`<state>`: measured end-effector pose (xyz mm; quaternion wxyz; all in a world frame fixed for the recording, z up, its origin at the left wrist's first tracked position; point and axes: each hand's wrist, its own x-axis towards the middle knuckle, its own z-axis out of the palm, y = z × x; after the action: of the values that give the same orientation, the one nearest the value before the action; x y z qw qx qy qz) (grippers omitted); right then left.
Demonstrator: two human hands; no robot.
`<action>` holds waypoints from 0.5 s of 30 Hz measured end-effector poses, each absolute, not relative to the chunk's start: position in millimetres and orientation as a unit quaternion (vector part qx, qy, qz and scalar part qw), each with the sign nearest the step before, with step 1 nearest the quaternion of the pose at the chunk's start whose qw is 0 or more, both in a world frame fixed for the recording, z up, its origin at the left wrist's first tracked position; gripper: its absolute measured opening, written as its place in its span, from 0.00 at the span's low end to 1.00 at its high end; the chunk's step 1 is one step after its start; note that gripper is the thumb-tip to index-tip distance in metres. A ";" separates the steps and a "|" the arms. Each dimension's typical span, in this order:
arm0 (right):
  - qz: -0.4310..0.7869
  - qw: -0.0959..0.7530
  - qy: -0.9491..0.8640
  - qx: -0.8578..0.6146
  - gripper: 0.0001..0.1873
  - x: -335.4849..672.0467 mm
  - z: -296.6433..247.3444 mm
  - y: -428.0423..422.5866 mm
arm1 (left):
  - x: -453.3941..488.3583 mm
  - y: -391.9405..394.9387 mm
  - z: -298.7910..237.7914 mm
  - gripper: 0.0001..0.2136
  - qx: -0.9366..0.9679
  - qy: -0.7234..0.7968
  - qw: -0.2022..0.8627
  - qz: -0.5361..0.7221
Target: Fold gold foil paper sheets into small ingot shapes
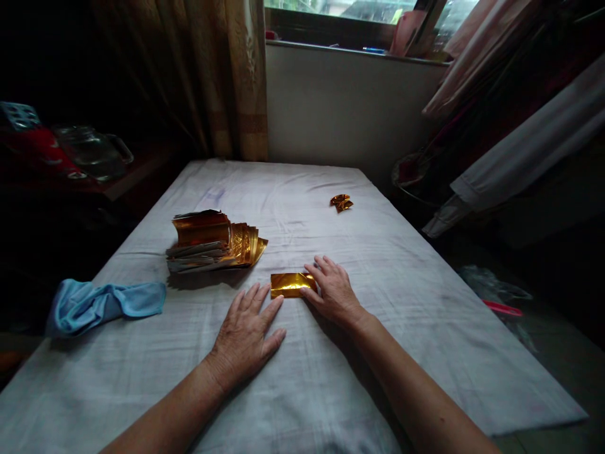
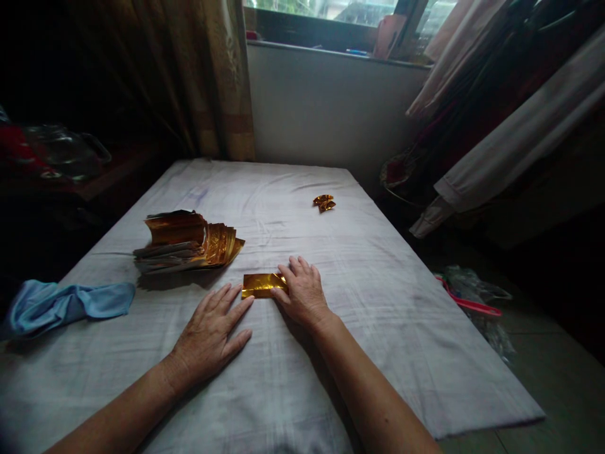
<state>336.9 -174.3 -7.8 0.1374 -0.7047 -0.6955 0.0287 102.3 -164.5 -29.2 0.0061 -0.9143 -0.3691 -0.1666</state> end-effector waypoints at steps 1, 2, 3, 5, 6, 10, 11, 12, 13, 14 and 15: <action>0.034 0.142 -0.700 -0.699 0.24 337.6 -8.9 -173.1 | 102.1 -164.4 -29.8 0.24 -0.914 -0.369 0.003 -0.166; 0.038 0.149 -0.704 -0.693 0.23 338.3 -10.2 -172.8 | 102.0 -164.3 -30.2 0.24 -0.915 -0.368 0.001 -0.165; 0.039 0.157 -0.707 -0.688 0.22 339.0 -11.6 -172.9 | 102.0 -164.2 -30.6 0.24 -0.916 -0.365 0.000 -0.164; 0.041 0.174 -0.711 -0.681 0.20 340.0 -14.2 -173.5 | 102.3 -164.1 -31.0 0.24 -0.917 -0.363 -0.004 -0.164; 0.043 0.180 -0.712 -0.678 0.19 340.4 -15.1 -173.5 | 102.6 -164.1 -30.9 0.24 -0.917 -0.364 -0.007 -0.165; 0.063 0.182 -0.714 -0.673 0.18 341.8 -14.2 -170.5 | 103.5 -164.3 -29.5 0.24 -0.916 -0.367 -0.016 -0.163; 0.069 0.178 -0.714 -0.673 0.19 342.2 -12.9 -169.2 | 103.6 -164.4 -29.1 0.24 -0.917 -0.366 -0.017 -0.160; 0.075 0.174 -0.715 -0.673 0.19 342.6 -11.5 -167.9 | 103.6 -164.4 -28.6 0.24 -0.918 -0.365 -0.018 -0.158; 0.079 0.169 -0.717 -0.672 0.19 343.0 -9.9 -166.7 | 103.7 -164.4 -28.2 0.24 -0.918 -0.364 -0.019 -0.156; 0.082 0.163 -0.719 -0.670 0.19 343.5 -8.4 -165.7 | 103.7 -164.3 -27.8 0.25 -0.918 -0.365 -0.021 -0.155; 0.082 0.158 -0.723 -0.668 0.19 343.9 -7.1 -164.9 | 103.7 -164.3 -27.5 0.25 -0.918 -0.365 -0.022 -0.155</action>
<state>343.9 -164.9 -7.1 0.1576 -0.6680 -0.7227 0.0820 103.7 -164.3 -27.5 -0.0220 -0.9175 -0.3654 -0.1553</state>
